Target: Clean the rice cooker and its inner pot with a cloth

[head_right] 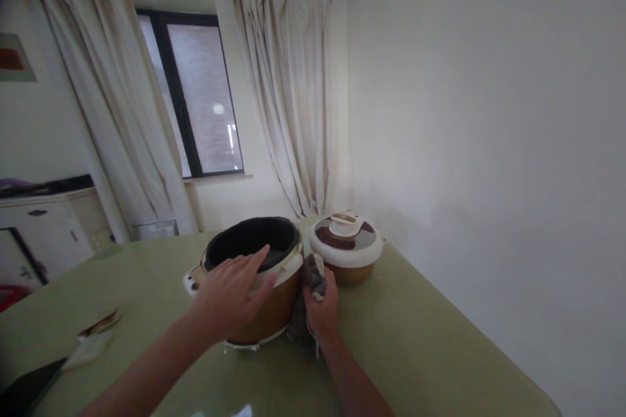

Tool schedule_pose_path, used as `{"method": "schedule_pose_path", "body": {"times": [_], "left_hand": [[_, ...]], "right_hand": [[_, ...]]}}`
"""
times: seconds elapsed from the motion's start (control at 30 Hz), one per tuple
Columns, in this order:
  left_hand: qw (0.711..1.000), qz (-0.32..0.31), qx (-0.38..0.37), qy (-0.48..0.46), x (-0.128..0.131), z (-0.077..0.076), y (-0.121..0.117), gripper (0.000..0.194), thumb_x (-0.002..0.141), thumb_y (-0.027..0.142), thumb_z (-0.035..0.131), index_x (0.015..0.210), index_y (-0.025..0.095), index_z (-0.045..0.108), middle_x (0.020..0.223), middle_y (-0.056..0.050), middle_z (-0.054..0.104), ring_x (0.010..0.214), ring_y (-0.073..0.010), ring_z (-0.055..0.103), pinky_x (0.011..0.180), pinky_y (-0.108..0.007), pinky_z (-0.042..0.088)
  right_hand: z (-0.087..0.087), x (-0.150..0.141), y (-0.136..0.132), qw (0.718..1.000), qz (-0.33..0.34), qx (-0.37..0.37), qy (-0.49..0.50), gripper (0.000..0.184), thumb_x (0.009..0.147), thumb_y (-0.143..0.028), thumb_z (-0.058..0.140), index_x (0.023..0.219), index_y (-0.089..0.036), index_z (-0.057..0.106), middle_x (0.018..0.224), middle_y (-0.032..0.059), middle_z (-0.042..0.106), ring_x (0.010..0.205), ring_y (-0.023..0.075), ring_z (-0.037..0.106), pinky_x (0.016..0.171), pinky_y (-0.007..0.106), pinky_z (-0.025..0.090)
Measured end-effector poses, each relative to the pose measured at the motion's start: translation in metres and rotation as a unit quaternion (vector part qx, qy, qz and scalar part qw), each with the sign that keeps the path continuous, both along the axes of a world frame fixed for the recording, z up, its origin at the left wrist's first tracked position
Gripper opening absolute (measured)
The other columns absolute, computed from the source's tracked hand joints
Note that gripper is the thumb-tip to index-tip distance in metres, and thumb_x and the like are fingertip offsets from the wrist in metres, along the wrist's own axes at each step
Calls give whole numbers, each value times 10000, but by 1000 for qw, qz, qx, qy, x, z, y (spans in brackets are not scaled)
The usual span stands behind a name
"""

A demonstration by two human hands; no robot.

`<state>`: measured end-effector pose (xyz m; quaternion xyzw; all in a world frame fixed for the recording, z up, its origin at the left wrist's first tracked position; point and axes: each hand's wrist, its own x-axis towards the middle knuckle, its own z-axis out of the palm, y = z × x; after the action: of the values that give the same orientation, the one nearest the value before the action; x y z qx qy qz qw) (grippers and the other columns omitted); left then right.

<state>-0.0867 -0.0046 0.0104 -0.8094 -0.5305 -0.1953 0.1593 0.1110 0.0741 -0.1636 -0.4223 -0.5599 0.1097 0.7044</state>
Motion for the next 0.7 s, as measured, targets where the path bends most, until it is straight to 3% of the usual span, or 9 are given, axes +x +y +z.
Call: {"method": "schedule_pose_path", "body": {"times": [0.1, 0.2, 0.33, 0.4, 0.47, 0.5, 0.6, 0.7], "left_hand": [[993, 108, -50, 4, 41, -4, 6, 689, 1068, 616, 318, 1321, 84, 675, 1039, -220, 792, 976, -378, 763, 820, -469, 546], [991, 92, -94, 27, 47, -2, 18, 663, 1045, 679, 338, 1060, 141, 725, 938, -201, 784, 900, -380, 774, 756, -444, 531], [993, 51, -93, 47, 23, 1, 26, 648, 1003, 750, 390, 1056, 182, 697, 953, -174, 789, 922, -378, 778, 759, -439, 528], [993, 38, -95, 60, 7, 0, 26, 612, 1004, 743, 402, 1053, 205, 690, 964, -160, 794, 927, -361, 780, 765, -427, 527], [992, 24, -101, 69, -10, -1, 24, 591, 1001, 741, 417, 1069, 221, 691, 971, -147, 799, 937, -346, 782, 777, -416, 526], [992, 15, -104, 70, -17, -2, 23, 588, 1002, 739, 420, 1084, 225, 694, 978, -141, 803, 945, -344, 782, 784, -415, 526], [992, -7, -108, 66, -37, -2, 22, 582, 990, 731, 464, 1135, 224, 711, 1040, -133, 813, 990, -356, 779, 805, -418, 528], [991, -17, -124, 58, -49, 1, 22, 578, 899, 734, 620, 1147, 225, 735, 1059, -119, 823, 1006, -344, 780, 810, -383, 525]], "right_hand": [[3, -6, -16, 1000, 14, 14, -14, 394, 860, -261, 632, 1251, -223, 615, 1093, 73, 697, 999, 255, 685, 893, 404, 591], [4, -12, -38, 994, 9, 65, -86, 435, 866, -240, 627, 1296, -233, 566, 1108, 90, 649, 1003, 261, 657, 872, 403, 586], [5, -27, -57, 963, 4, 135, -232, 438, 867, -325, 648, 1288, -225, 581, 1114, 130, 598, 991, 289, 617, 802, 413, 571], [10, -32, -57, 920, 19, 204, -335, 358, 890, -375, 641, 1223, -246, 628, 1050, 106, 594, 933, 277, 598, 767, 404, 543], [16, -29, -51, 865, 27, 274, -419, 290, 929, -333, 612, 1208, -272, 657, 1029, 85, 603, 934, 261, 592, 794, 400, 524], [19, -26, -46, 851, 24, 292, -436, 281, 946, -312, 597, 1217, -275, 662, 1038, 85, 606, 951, 259, 591, 814, 401, 521], [19, -9, -27, 866, -5, 286, -410, 334, 968, -406, 588, 1258, -257, 662, 1117, 122, 594, 1020, 287, 580, 857, 440, 526], [11, 7, -5, 874, 15, 269, -405, 417, 923, -492, 628, 1286, -291, 663, 1165, 120, 584, 1060, 299, 587, 913, 479, 532]]}}
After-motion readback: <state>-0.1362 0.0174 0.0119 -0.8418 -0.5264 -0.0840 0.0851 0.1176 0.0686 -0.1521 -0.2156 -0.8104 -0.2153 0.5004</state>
